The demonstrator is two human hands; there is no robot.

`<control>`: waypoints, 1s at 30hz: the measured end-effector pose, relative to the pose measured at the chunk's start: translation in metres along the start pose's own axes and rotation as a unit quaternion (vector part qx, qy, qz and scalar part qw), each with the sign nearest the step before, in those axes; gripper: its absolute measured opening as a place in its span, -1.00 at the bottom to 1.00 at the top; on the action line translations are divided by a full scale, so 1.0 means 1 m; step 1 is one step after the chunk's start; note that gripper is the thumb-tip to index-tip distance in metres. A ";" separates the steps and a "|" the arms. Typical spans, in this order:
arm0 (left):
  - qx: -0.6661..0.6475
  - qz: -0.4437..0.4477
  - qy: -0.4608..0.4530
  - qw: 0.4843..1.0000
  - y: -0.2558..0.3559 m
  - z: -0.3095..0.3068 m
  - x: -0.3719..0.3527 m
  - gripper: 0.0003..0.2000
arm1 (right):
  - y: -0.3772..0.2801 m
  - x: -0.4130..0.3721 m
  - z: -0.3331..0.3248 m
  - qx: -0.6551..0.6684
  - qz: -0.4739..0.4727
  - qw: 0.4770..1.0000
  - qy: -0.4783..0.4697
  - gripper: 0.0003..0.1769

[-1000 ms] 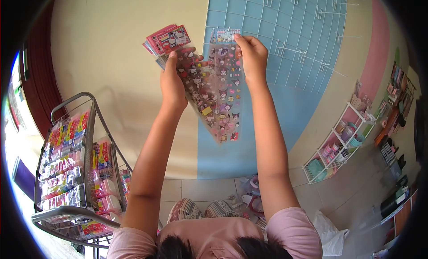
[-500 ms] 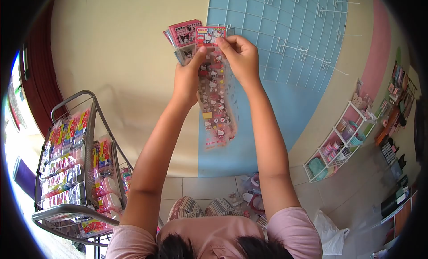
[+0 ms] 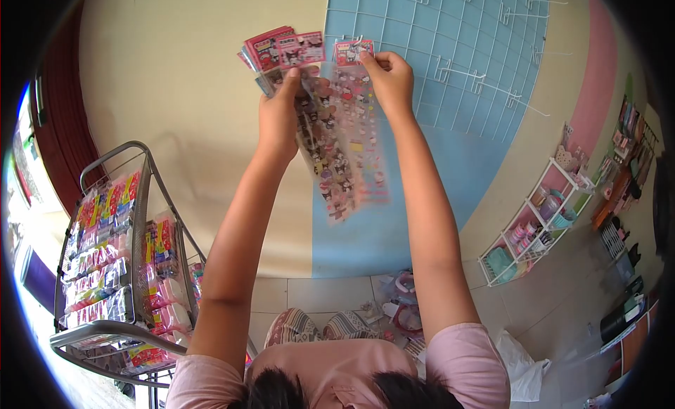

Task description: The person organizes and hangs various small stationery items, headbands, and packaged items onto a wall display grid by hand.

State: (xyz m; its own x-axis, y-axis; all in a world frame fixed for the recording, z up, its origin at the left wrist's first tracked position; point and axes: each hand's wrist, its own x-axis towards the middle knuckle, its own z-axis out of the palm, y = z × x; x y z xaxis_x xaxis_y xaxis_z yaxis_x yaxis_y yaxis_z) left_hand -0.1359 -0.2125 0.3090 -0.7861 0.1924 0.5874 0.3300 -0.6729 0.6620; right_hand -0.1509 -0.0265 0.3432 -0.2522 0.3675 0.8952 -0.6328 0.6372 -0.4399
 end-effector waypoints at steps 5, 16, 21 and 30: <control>0.008 -0.014 -0.001 1.000 -0.011 0.017 0.008 -0.73 | -0.021 -0.017 -0.001 0.102 -0.052 0.992 0.051 -0.66; 0.050 0.005 -0.015 0.999 -0.030 0.000 0.027 -0.47 | -0.031 -0.006 -0.011 0.199 0.049 0.978 -0.045 -0.76; -0.061 -0.037 0.040 0.997 -0.011 0.003 0.020 -0.64 | -0.031 -0.007 -0.012 0.233 0.109 0.965 -0.045 -0.77; -0.052 0.020 0.057 0.997 0.003 0.001 0.023 -0.71 | -0.029 -0.003 -0.009 0.249 0.133 0.957 -0.063 -0.79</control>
State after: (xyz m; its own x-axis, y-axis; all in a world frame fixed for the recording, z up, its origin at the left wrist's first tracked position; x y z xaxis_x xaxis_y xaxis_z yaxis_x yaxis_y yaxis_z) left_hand -0.1522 -0.2093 0.3256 -0.8296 0.0861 0.5517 0.3103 -0.7503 0.5837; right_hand -0.1252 -0.0400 0.3526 -0.5194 0.3671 0.7716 -0.7968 0.1182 -0.5926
